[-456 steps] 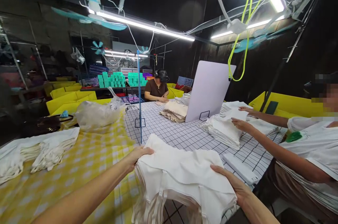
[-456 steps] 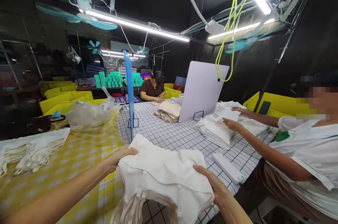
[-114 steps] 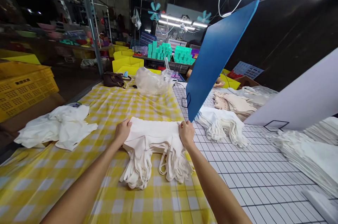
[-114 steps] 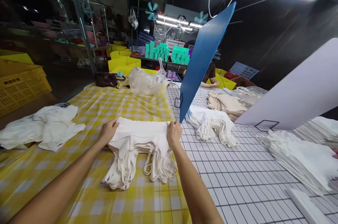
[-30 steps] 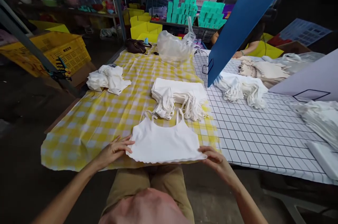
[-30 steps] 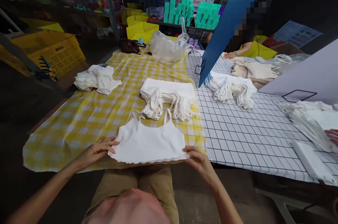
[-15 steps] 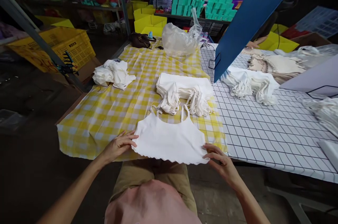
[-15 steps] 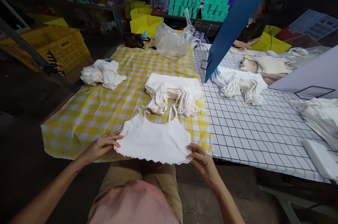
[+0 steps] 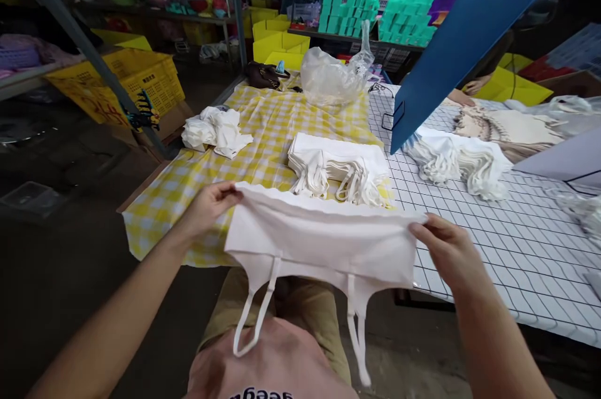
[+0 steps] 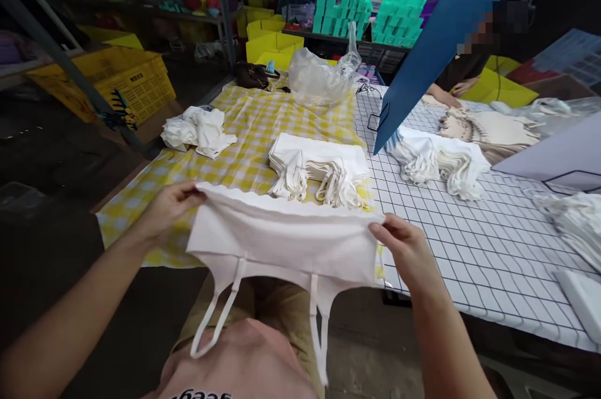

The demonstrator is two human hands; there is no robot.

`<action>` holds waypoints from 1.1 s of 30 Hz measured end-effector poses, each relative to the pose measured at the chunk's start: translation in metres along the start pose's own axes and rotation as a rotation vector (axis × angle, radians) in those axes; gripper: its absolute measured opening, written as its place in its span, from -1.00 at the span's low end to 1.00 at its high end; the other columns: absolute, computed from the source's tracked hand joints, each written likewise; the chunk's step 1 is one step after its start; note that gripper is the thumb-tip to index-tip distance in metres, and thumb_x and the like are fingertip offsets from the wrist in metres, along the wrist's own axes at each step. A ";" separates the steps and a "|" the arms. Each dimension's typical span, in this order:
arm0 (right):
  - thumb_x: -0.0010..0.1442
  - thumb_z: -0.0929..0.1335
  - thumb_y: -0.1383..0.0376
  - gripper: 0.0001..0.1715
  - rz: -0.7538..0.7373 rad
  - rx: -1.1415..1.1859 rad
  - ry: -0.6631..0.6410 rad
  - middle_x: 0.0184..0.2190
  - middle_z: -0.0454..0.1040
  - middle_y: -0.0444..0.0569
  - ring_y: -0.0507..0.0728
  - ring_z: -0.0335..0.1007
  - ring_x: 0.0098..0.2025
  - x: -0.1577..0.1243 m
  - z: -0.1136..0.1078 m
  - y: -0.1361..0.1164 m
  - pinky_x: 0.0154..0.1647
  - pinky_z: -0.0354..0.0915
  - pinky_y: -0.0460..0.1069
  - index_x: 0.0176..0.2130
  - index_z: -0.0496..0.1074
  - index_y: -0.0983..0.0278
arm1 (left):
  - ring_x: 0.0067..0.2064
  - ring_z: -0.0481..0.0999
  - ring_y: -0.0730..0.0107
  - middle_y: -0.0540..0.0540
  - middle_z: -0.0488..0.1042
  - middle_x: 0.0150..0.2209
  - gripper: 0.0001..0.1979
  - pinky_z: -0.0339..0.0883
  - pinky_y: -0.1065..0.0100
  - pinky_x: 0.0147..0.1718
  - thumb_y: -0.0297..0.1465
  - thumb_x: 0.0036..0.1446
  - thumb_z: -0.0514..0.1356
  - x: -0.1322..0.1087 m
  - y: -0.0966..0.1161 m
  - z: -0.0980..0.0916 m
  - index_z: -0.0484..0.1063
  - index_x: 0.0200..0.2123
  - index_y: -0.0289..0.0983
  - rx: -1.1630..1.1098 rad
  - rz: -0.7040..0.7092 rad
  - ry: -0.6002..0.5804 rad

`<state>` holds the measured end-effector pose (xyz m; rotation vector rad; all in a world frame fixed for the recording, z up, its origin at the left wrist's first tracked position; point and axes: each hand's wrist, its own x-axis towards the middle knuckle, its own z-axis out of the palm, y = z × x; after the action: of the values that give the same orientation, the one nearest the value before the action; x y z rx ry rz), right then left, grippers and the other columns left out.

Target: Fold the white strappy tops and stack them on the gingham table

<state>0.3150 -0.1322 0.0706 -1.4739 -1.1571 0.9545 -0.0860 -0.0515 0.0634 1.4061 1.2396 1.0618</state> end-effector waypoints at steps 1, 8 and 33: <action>-0.13 0.46 0.10 -0.74 0.031 -0.005 -0.024 -0.52 0.40 -0.11 0.04 0.29 -0.45 0.012 0.006 0.010 -0.46 0.27 -0.07 -0.50 0.46 0.23 | -0.40 0.45 0.38 -0.01 0.49 -0.49 -0.67 0.34 0.41 -0.38 -0.16 -0.23 0.31 0.011 -0.013 0.006 0.46 -0.46 -0.30 -0.027 -0.033 -0.038; -0.30 0.47 -0.03 -0.53 0.173 -0.081 -0.001 -0.64 0.24 -0.19 -0.04 0.12 -0.57 0.062 0.040 0.077 -0.61 0.12 -0.13 -0.59 0.35 0.29 | -0.49 0.41 0.44 -0.02 0.47 -0.52 -0.57 0.28 0.38 -0.43 -0.13 -0.35 0.32 0.067 -0.086 0.047 0.39 -0.47 -0.34 -0.148 -0.211 -0.074; -0.23 0.46 -0.01 -0.56 0.048 -0.095 -0.007 -0.56 0.38 -0.12 0.00 0.24 -0.49 0.080 0.016 0.035 -0.51 0.19 -0.11 -0.51 0.43 0.29 | -0.50 0.40 0.51 0.03 0.44 -0.53 -0.59 0.29 0.42 -0.44 -0.15 -0.32 0.33 0.092 -0.047 0.044 0.40 -0.46 -0.34 -0.302 -0.055 -0.066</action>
<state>0.3249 -0.0523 0.0328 -1.5811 -1.1908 0.9487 -0.0411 0.0371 0.0110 1.1600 1.0168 1.1046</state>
